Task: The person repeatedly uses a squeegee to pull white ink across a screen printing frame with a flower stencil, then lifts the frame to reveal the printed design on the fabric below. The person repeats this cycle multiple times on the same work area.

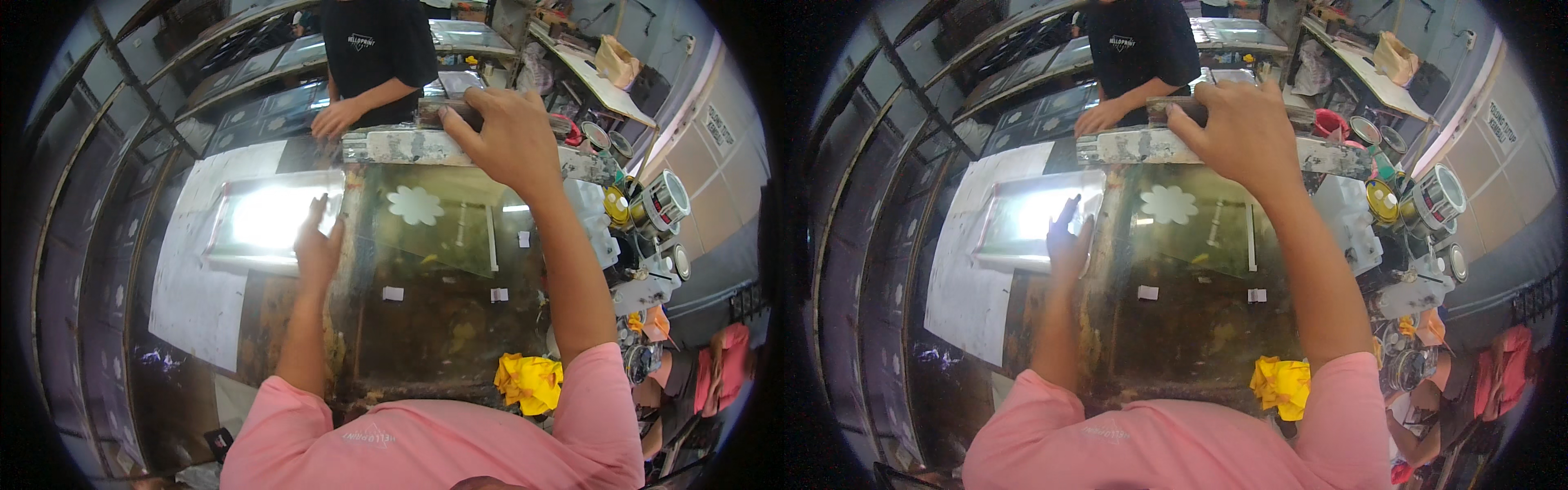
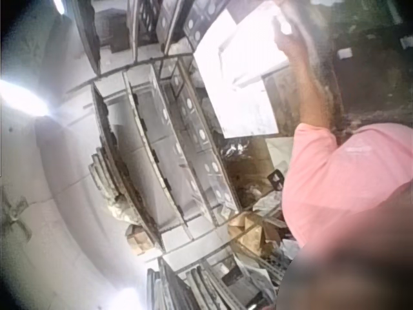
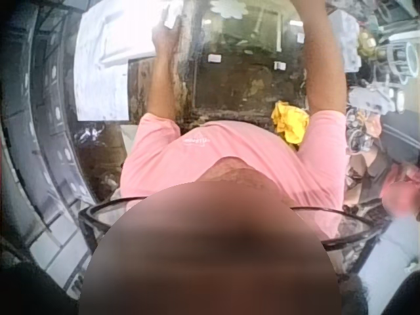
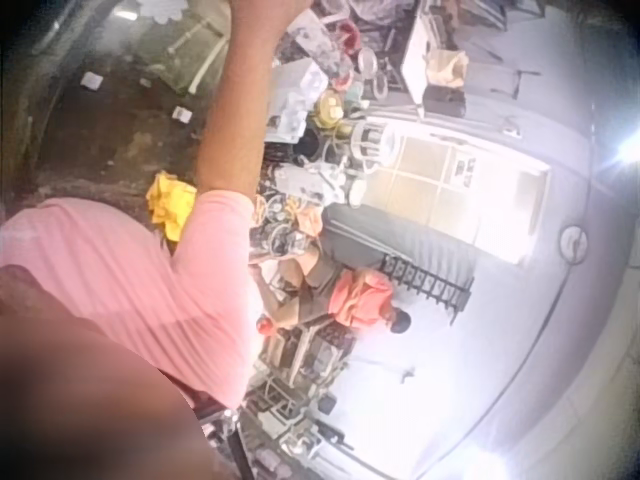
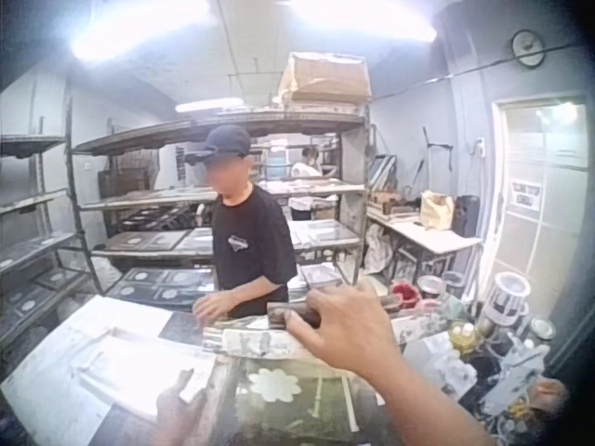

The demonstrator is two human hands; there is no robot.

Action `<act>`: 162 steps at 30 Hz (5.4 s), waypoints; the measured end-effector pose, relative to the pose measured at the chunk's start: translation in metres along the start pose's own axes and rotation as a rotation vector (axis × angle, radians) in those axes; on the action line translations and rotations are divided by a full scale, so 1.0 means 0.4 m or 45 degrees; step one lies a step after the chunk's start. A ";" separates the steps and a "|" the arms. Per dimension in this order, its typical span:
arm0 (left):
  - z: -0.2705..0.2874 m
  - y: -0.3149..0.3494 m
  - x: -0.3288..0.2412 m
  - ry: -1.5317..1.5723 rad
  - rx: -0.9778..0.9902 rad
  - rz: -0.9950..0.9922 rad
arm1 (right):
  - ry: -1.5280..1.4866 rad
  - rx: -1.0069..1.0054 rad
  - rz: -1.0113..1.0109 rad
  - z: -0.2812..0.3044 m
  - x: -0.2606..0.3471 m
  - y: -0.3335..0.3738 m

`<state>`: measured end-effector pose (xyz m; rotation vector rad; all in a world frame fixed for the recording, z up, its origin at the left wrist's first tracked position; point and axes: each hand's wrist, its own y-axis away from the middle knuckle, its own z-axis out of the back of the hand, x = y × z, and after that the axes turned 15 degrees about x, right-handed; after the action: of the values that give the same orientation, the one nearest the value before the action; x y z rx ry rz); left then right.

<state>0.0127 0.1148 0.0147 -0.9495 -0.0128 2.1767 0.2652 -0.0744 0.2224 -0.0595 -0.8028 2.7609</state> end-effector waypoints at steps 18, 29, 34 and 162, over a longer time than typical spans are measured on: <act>-0.011 0.136 0.246 -0.801 0.346 0.164 | 0.019 0.121 -0.038 0.006 0.029 0.025; 0.094 0.018 0.118 -0.751 0.528 -0.010 | -0.003 0.050 -0.017 -0.012 -0.009 0.005; -0.120 0.067 -0.026 -0.382 0.964 -0.068 | 0.056 -0.032 0.037 -0.028 -0.023 -0.023; -0.155 0.280 0.084 -0.202 0.168 -0.040 | 0.044 -0.027 0.007 -0.040 0.064 0.101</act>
<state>-0.0337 0.0391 -0.0834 -0.6973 0.0398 2.1893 0.2324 -0.0922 0.1881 -0.1135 -0.8238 2.7485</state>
